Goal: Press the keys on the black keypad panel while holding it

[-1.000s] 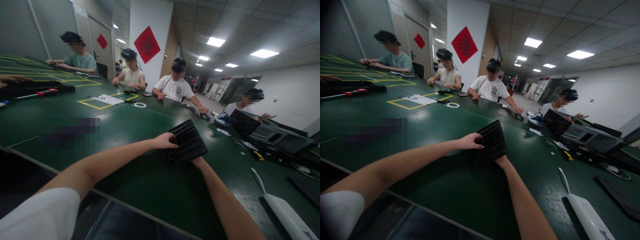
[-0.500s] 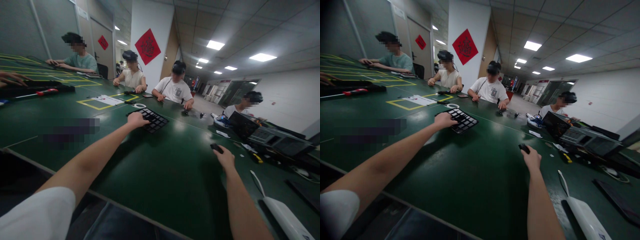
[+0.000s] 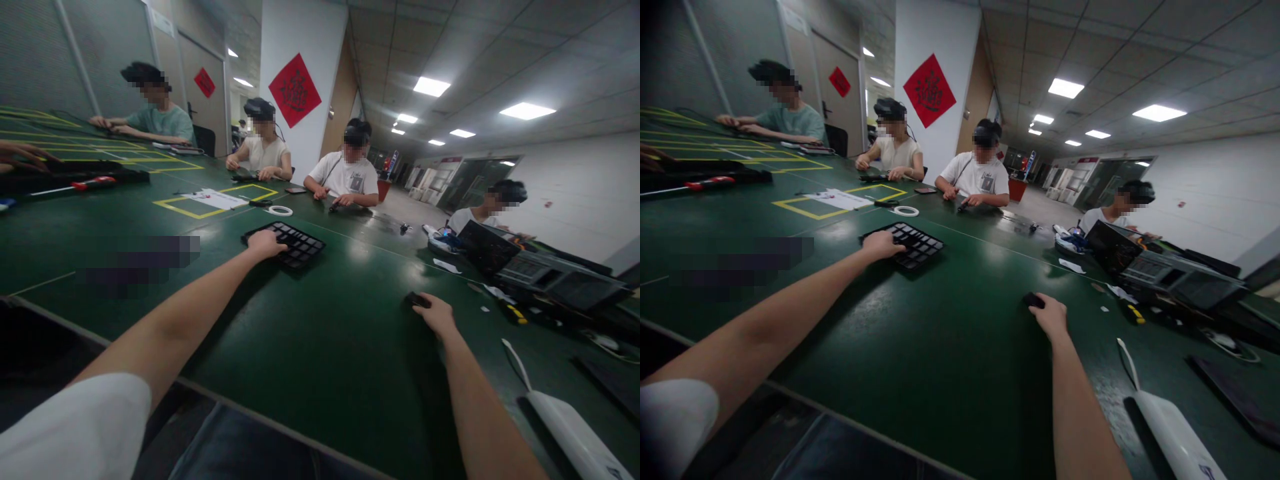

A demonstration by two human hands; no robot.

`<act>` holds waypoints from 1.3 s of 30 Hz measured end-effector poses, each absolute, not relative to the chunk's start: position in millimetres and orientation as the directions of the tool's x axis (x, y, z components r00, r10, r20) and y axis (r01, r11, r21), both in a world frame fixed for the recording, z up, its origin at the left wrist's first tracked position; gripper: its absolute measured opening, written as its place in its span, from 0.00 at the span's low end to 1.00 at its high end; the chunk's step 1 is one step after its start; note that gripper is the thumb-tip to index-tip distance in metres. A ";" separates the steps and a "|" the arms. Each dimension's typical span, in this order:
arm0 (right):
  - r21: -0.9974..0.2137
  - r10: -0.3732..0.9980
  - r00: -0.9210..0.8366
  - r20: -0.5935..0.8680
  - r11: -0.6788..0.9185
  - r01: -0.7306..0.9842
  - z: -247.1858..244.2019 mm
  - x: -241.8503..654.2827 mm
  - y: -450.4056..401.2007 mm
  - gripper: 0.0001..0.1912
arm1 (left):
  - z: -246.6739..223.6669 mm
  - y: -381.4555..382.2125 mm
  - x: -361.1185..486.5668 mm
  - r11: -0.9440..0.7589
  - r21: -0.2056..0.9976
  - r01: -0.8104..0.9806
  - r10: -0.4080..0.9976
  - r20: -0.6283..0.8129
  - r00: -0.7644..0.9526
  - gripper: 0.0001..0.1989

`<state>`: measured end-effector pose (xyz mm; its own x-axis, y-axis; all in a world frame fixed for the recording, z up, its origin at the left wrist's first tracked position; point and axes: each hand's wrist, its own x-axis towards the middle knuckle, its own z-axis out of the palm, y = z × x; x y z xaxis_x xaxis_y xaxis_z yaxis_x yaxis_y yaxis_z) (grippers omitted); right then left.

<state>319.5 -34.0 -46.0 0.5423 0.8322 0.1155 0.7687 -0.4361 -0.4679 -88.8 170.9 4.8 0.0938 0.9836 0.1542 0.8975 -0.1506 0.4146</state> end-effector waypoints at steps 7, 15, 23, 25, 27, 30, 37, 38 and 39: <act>-0.890 0.944 0.239 0.230 0.104 0.444 -19.0 226.0 -20.5 0.26 | -5.5 95.9 13.3 -0.599 0.593 0.539 0.792 0.337 0.510 0.15; -0.905 0.961 0.086 0.261 0.213 0.368 -19.9 207.5 -22.3 0.20 | -29.5 61.5 29.4 -0.561 0.807 0.185 0.732 0.379 0.566 0.14; -0.920 0.971 -0.014 0.237 0.229 0.317 -34.9 203.0 -21.3 0.20 | -26.3 63.8 26.7 -0.576 0.788 0.218 0.712 0.353 0.607 0.15; -0.916 0.960 0.016 0.281 0.263 0.303 -37.7 202.8 -20.9 0.24 | -27.1 61.9 26.5 -0.613 0.748 0.255 0.688 0.346 0.638 0.17; -0.890 0.937 0.033 0.349 0.320 0.325 -39.9 203.3 -18.9 0.27 | -29.3 60.5 26.6 -0.642 0.716 0.275 0.665 0.343 0.663 0.19; -0.869 0.920 0.044 0.390 0.351 0.349 -43.6 204.0 -14.7 0.28 | -32.9 60.2 26.9 -0.672 0.682 0.289 0.645 0.348 0.680 0.21; -0.846 0.919 0.066 0.389 0.328 0.420 -47.9 203.3 -9.0 0.18 | -21.4 59.3 25.8 -0.721 0.599 0.349 0.625 0.344 0.701 0.21; -0.842 0.918 0.068 0.390 0.326 0.429 -47.6 203.5 -8.9 0.18 | -17.2 59.3 25.6 -0.705 0.611 0.359 0.634 0.317 0.705 0.20; -0.838 0.918 0.069 0.391 0.324 0.438 -47.2 203.9 -9.0 0.18 | -12.9 59.6 25.5 -0.660 0.658 0.363 0.657 0.271 0.704 0.18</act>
<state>203.9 -9.0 -47.2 0.0692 0.9179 0.3907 0.4383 0.3239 -0.8385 25.5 59.6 -12.9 0.7036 0.6571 0.2706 0.3630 -0.6597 0.6580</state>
